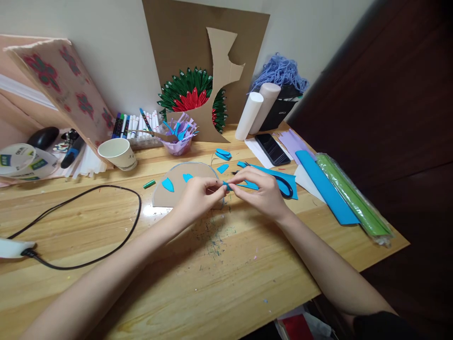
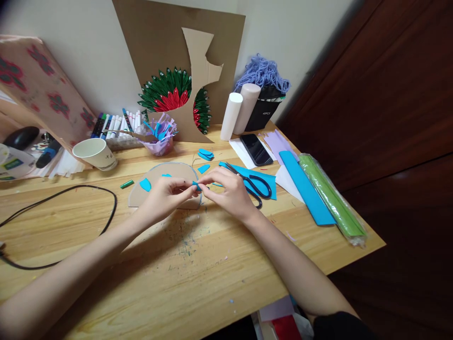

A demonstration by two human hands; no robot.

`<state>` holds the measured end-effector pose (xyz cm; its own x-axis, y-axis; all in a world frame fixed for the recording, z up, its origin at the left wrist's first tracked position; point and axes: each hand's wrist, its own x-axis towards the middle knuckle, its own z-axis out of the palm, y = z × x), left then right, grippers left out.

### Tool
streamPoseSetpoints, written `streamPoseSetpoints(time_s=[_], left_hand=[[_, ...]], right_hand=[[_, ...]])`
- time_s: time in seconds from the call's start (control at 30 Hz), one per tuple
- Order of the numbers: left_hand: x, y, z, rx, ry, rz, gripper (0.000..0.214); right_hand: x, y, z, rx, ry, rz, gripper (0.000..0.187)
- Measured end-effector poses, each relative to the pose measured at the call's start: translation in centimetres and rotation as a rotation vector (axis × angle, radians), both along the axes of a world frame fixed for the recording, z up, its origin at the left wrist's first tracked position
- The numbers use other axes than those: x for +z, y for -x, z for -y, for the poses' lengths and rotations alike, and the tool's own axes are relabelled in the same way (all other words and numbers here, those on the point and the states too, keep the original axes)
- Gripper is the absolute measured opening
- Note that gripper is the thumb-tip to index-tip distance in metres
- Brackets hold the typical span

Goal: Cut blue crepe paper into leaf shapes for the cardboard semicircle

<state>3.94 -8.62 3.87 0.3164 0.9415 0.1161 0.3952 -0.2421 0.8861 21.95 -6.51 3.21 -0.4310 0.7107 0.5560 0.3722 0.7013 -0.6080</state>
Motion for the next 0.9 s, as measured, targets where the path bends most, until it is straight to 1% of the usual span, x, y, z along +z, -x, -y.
streamPoseSetpoints(time_s=[0.07, 0.13, 0.2, 0.27, 0.37, 0.5, 0.6, 0.67, 0.73, 0.8, 0.87, 0.9], left_hand=[[-0.2, 0.1, 0.0, 0.004, -0.055, -0.021, 0.022], [-0.2, 0.1, 0.0, 0.009, -0.060, -0.020, 0.021], [-0.2, 0.0, 0.0, 0.008, 0.009, 0.016, 0.021], [-0.2, -0.1, -0.2, -0.003, 0.119, 0.093, 0.020], [-0.2, -0.2, -0.4, -0.014, 0.230, 0.215, 0.021], [-0.3, -0.3, -0.6, 0.021, 0.300, 0.284, 0.018], [-0.5, -0.2, -0.5, 0.039, 0.273, 0.275, 0.018], [-0.5, -0.2, -0.5, 0.030, 0.230, 0.274, 0.019], [-0.4, -0.1, -0.3, 0.016, 0.184, 0.281, 0.019], [-0.2, -0.1, -0.1, 0.013, 0.095, 0.230, 0.019], [0.1, 0.0, 0.1, 0.027, -0.049, 0.114, 0.019], [0.2, 0.1, 0.2, 0.033, -0.130, 0.048, 0.018]], right_hand=[[0.0, 0.0, -0.1, -0.002, -0.010, 0.011, 0.007], [0.0, 0.0, -0.1, -0.002, -0.061, 0.035, 0.007], [-0.2, 0.0, -0.2, -0.006, -0.143, 0.080, 0.008], [-0.6, 0.0, -0.2, -0.013, -0.226, 0.132, 0.009], [-1.0, -0.2, -0.3, -0.015, -0.302, 0.196, 0.010], [-1.2, -0.3, -0.2, -0.007, -0.373, 0.277, 0.011], [-1.0, -0.3, 0.0, 0.003, -0.368, 0.291, 0.011], [-0.6, -0.1, 0.2, -0.011, -0.305, 0.237, 0.010], [-0.2, 0.1, 0.2, -0.057, -0.164, 0.127, 0.008], [0.1, 0.2, 0.0, -0.075, 0.069, -0.008, 0.006], [0.2, 0.1, -0.3, -0.033, 0.307, -0.119, 0.007], [0.2, 0.1, -0.5, -0.006, 0.392, -0.159, 0.009]])
